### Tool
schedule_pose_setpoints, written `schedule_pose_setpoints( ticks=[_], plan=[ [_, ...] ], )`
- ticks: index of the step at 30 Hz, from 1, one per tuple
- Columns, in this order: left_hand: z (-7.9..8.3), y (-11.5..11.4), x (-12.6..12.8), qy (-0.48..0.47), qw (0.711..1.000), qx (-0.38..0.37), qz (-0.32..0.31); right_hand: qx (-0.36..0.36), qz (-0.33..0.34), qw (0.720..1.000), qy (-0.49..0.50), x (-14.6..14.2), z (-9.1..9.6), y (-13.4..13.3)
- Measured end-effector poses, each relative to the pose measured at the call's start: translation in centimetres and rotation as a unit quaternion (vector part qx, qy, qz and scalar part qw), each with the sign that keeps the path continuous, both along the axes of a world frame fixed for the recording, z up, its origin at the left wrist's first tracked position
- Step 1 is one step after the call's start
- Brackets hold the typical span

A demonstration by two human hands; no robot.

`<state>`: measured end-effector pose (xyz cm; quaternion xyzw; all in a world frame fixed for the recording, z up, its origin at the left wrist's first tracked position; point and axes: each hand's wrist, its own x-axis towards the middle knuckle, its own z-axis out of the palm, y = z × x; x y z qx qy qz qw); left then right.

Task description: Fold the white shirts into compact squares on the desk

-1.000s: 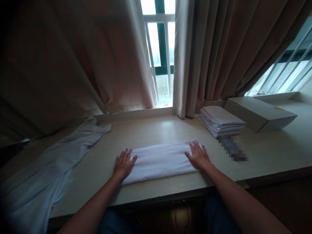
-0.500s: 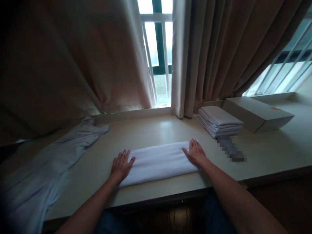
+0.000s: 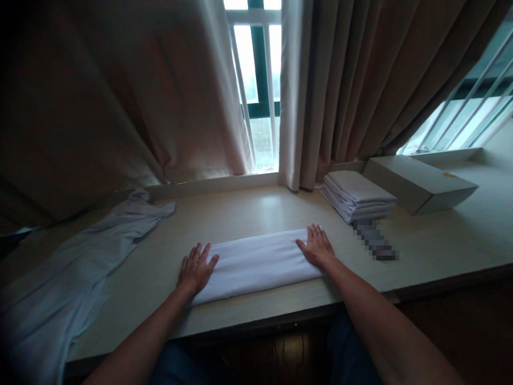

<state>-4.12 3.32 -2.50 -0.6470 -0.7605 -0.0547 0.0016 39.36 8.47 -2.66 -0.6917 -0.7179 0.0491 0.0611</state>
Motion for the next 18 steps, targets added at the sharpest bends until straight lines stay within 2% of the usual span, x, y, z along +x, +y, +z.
schedule_pose_setpoints(
  ticks=[12,15,18],
  plan=[
    [-0.6,1.5,0.0,0.006,1.000,0.005,0.010,0.006,0.015,1.000,-0.005,0.6,0.1,1.3],
    [0.0,1.2,0.4,0.027,0.999,0.017,0.013,0.004,0.011,1.000,-0.006,0.4,0.4,1.2],
    [1.4,0.7,1.1,0.071,0.995,0.067,0.001,0.004,0.005,1.000,-0.008,0.2,0.6,1.1]
  ],
)
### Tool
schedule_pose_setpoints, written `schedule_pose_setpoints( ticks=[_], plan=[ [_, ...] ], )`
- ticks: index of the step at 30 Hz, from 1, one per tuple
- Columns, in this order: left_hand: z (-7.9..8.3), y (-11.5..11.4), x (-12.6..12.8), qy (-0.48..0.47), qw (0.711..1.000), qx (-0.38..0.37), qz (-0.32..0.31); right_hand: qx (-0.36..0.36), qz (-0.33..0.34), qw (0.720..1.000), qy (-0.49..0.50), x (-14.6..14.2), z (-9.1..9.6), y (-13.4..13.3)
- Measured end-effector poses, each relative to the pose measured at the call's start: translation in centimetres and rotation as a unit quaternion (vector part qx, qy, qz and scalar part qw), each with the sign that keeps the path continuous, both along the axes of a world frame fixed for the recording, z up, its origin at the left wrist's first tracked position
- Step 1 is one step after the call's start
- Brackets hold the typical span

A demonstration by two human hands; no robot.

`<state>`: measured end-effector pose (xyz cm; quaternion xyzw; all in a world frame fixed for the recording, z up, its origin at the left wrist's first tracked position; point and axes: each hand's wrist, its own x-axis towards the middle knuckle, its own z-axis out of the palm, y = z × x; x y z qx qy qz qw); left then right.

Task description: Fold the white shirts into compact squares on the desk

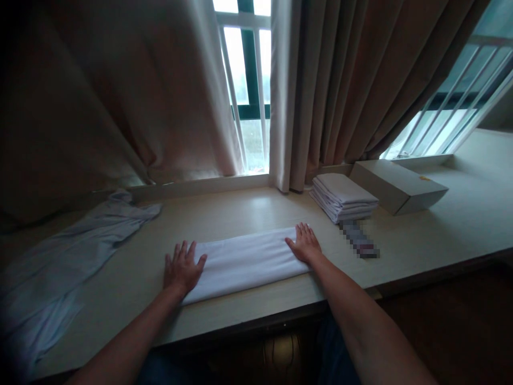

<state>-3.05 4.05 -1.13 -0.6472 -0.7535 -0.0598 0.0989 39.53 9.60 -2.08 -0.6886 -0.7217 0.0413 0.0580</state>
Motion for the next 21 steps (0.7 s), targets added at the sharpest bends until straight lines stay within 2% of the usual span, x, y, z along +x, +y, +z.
schedule_pose_setpoints(
  ticks=[3,5,7,10,12,14,16,19,21],
  plan=[
    [2.3,-0.3,2.2,0.032,0.998,0.026,-0.057,-0.006,-0.005,1.000,-0.002,-0.2,0.1,0.0],
    [3.8,-0.8,5.2,0.020,0.994,0.026,-0.105,-0.006,-0.005,1.000,-0.003,-0.2,0.0,0.0],
    [4.6,-1.7,9.4,-0.012,0.985,0.030,-0.167,0.001,-0.003,1.000,-0.004,-0.2,-0.2,0.0],
    [3.8,-3.3,15.4,-0.064,0.963,0.011,-0.260,0.013,0.002,1.000,-0.007,0.0,-0.4,0.0],
    [2.5,-4.2,17.5,-0.088,0.957,-0.025,-0.277,0.013,0.008,1.000,-0.008,0.1,-0.5,0.0],
    [1.0,-4.8,17.2,-0.104,0.959,-0.051,-0.258,0.010,0.011,1.000,-0.007,0.2,-0.5,0.0],
    [0.0,-5.1,15.1,-0.105,0.966,-0.061,-0.229,0.012,0.013,1.000,-0.003,0.2,-0.5,0.0],
    [-0.4,-5.0,10.7,-0.086,0.978,-0.070,-0.177,0.015,0.014,1.000,0.003,0.1,-0.6,-0.1],
    [-0.4,-4.9,8.7,-0.072,0.983,-0.075,-0.149,0.012,0.012,1.000,0.007,0.1,-0.6,-0.1]
  ],
)
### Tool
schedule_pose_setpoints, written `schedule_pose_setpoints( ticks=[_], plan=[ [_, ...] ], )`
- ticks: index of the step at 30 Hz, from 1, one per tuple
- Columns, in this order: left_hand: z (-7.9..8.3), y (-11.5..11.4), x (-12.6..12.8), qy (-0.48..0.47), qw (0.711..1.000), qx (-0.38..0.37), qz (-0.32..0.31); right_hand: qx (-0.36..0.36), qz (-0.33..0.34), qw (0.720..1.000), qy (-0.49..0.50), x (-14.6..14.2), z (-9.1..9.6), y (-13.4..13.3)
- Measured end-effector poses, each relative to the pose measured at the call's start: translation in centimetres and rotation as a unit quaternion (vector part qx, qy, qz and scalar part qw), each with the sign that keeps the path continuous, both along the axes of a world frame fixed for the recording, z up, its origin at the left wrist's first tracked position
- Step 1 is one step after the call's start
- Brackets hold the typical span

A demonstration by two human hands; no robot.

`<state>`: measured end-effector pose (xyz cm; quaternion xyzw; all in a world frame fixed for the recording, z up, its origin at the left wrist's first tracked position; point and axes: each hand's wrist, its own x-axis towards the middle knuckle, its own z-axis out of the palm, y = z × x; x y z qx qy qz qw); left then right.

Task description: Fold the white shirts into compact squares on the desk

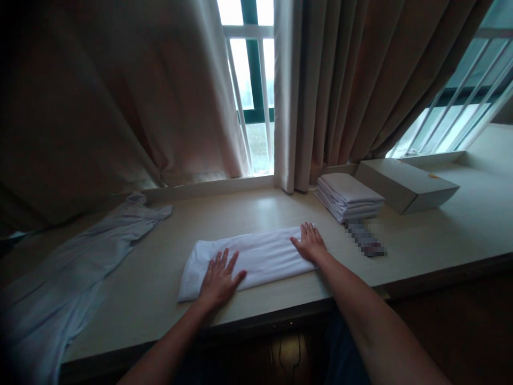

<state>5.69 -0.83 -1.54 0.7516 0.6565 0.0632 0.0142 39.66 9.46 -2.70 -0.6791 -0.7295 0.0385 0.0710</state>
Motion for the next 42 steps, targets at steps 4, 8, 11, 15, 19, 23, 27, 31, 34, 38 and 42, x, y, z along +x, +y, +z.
schedule_pose_setpoints(
  ticks=[4,8,11,15,19,23,27,31,34,38,42],
  plan=[
    [0.0,0.0,-0.7,0.021,1.000,0.001,0.020,-0.014,-0.001,1.000,0.003,0.2,0.8,0.2],
    [-0.2,-0.2,0.0,0.028,0.999,0.016,0.023,0.021,0.016,1.000,0.005,-2.7,3.6,0.1],
    [-0.6,-0.1,0.0,0.039,0.999,0.029,0.020,0.098,0.107,0.989,0.041,-8.9,5.1,-1.7],
    [-1.6,0.2,-0.6,0.067,0.997,0.027,0.012,0.089,0.261,0.956,0.100,-18.0,3.8,-6.0],
    [-1.8,0.4,-0.9,0.067,0.997,0.028,0.004,0.066,0.238,0.961,0.128,-19.9,1.6,-8.4],
    [-1.4,0.4,-0.7,0.047,0.999,0.023,0.006,0.041,0.215,0.969,0.117,-14.2,1.7,-7.9],
    [-1.5,0.6,-0.5,0.036,0.999,0.014,0.009,0.010,0.155,0.985,0.077,-5.8,2.3,-6.5],
    [-1.4,1.0,-1.7,0.029,1.000,-0.004,-0.002,-0.004,0.093,0.995,0.037,-0.1,2.3,-5.6],
    [-1.1,1.6,-4.8,0.037,0.999,-0.020,0.034,-0.007,0.072,0.997,0.027,1.4,2.0,-5.2],
    [-1.3,2.1,-9.4,0.042,0.993,-0.020,0.110,-0.004,0.077,0.997,0.022,1.6,1.4,-4.8],
    [-2.0,1.9,-10.6,0.041,0.991,-0.011,0.125,0.006,0.079,0.997,0.019,1.4,1.1,-4.7]
  ],
)
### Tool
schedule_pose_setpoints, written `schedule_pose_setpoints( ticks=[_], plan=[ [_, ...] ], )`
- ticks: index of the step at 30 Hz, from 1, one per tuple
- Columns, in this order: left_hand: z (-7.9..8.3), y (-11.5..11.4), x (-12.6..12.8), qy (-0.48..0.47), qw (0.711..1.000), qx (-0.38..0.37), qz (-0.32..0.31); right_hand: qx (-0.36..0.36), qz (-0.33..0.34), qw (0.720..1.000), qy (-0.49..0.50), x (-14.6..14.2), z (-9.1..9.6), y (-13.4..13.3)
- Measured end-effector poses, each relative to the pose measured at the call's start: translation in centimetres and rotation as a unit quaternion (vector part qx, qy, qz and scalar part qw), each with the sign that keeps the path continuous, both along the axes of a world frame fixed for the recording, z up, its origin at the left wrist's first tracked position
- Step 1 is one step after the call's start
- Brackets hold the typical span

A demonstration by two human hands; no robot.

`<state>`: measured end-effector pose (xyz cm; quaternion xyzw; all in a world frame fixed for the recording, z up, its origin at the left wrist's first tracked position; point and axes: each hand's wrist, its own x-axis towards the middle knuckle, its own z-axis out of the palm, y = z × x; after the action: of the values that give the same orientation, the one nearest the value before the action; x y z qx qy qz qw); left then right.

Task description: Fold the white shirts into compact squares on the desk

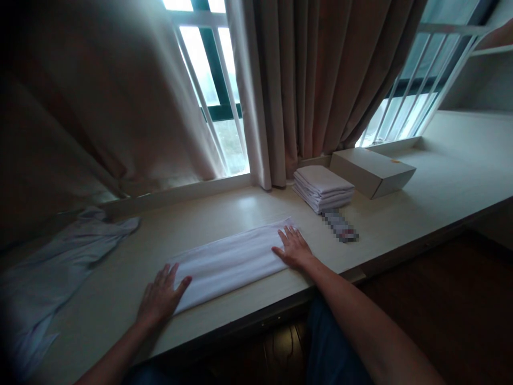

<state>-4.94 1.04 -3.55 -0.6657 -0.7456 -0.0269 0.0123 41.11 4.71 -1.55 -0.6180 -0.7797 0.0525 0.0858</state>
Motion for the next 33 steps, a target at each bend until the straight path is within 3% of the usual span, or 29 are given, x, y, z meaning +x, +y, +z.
schedule_pose_setpoints(
  ticks=[5,10,14,18,22,25,28,30,33],
  plan=[
    [1.1,0.5,0.7,0.019,1.000,0.003,-0.016,-0.004,-0.006,1.000,-0.011,-0.4,0.2,-0.4],
    [3.2,3.5,1.1,0.071,0.996,0.002,-0.062,-0.039,0.000,0.999,-0.009,-0.1,1.9,1.1],
    [1.9,5.7,0.9,0.018,0.998,-0.016,-0.059,-0.052,-0.012,0.999,-0.006,1.3,2.5,3.1],
    [-0.2,6.0,0.5,-0.025,0.999,-0.003,-0.032,-0.062,-0.038,0.997,-0.001,2.2,1.0,4.0],
    [-0.3,5.7,0.6,-0.032,0.999,-0.011,-0.030,-0.066,-0.030,0.997,-0.001,2.4,0.4,4.1],
    [0.7,4.6,0.6,-0.022,0.998,0.038,-0.036,-0.057,-0.010,0.998,-0.008,2.8,1.4,3.1],
    [1.6,2.0,-0.4,0.004,0.988,0.113,-0.107,0.008,0.055,0.998,-0.019,4.0,2.6,0.3],
    [1.7,-0.5,-1.6,0.013,0.975,0.100,-0.200,0.030,0.117,0.993,-0.017,5.1,3.0,-2.0],
    [0.9,-4.4,-3.4,0.007,0.954,0.039,-0.296,-0.013,0.169,0.986,-0.007,6.7,2.9,-5.0]
  ],
)
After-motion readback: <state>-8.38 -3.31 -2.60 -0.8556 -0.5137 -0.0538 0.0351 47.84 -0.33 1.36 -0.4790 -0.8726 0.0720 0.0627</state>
